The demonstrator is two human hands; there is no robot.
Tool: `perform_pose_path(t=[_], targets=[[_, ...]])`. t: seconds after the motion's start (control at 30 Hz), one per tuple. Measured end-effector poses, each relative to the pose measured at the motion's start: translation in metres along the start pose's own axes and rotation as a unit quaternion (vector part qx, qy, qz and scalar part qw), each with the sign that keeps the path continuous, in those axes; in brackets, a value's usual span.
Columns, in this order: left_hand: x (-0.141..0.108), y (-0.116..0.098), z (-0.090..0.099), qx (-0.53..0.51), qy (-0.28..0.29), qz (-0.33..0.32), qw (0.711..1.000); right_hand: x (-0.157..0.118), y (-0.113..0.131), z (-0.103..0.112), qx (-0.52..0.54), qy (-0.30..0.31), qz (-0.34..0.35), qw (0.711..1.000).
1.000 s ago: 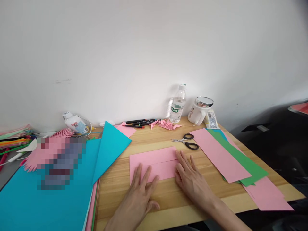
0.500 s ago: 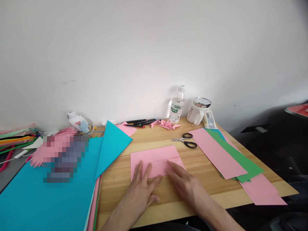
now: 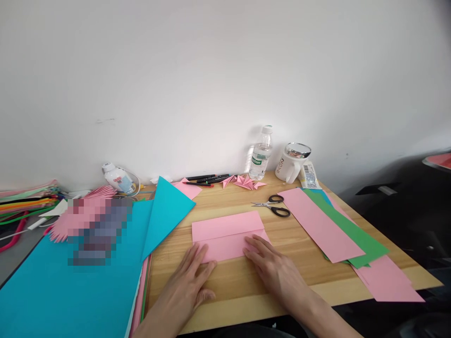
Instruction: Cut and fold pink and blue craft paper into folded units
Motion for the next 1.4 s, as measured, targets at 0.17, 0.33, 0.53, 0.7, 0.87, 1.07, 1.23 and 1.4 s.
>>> perform_pose_path(t=[0.17,0.33,0.53,0.7,0.87,1.07,1.23,1.4], targets=[[-0.016,0.007,-0.001,0.0,-0.044,0.02,0.999,0.001,-0.001,0.002,0.001,0.01,-0.001,1.0],[-0.03,0.013,0.0,0.005,-0.074,0.042,0.996,0.005,-0.002,0.006,0.001,0.026,-0.004,1.0],[-0.038,0.013,0.002,0.015,-0.078,0.062,0.995,0.008,-0.005,0.007,0.012,0.058,-0.013,0.998],[-0.036,0.012,0.006,0.038,-0.104,0.061,0.992,0.01,-0.005,0.008,0.018,0.068,-0.012,0.997],[-0.009,0.006,0.028,0.014,-0.171,0.089,0.981,0.017,-0.011,0.012,0.058,0.043,-0.008,0.997],[0.033,-0.021,0.025,-0.006,-0.117,0.068,0.991,0.053,-0.027,0.011,0.078,0.004,0.02,0.997],[0.039,-0.032,0.002,0.055,-0.097,0.044,0.993,0.088,-0.038,-0.005,0.046,0.099,0.051,0.993],[0.036,-0.029,-0.002,0.07,-0.085,0.045,0.993,0.096,-0.037,0.009,0.023,0.131,0.044,0.99]])
Point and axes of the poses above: each hand's wrist, its own x-axis towards the middle knuckle, its own z-axis out of the back of the hand, y = z × x, the point moved 4 cm from there along x, towards the middle knuckle, and after that the axes turned 2 degrees about z, right-handed, at the moved point
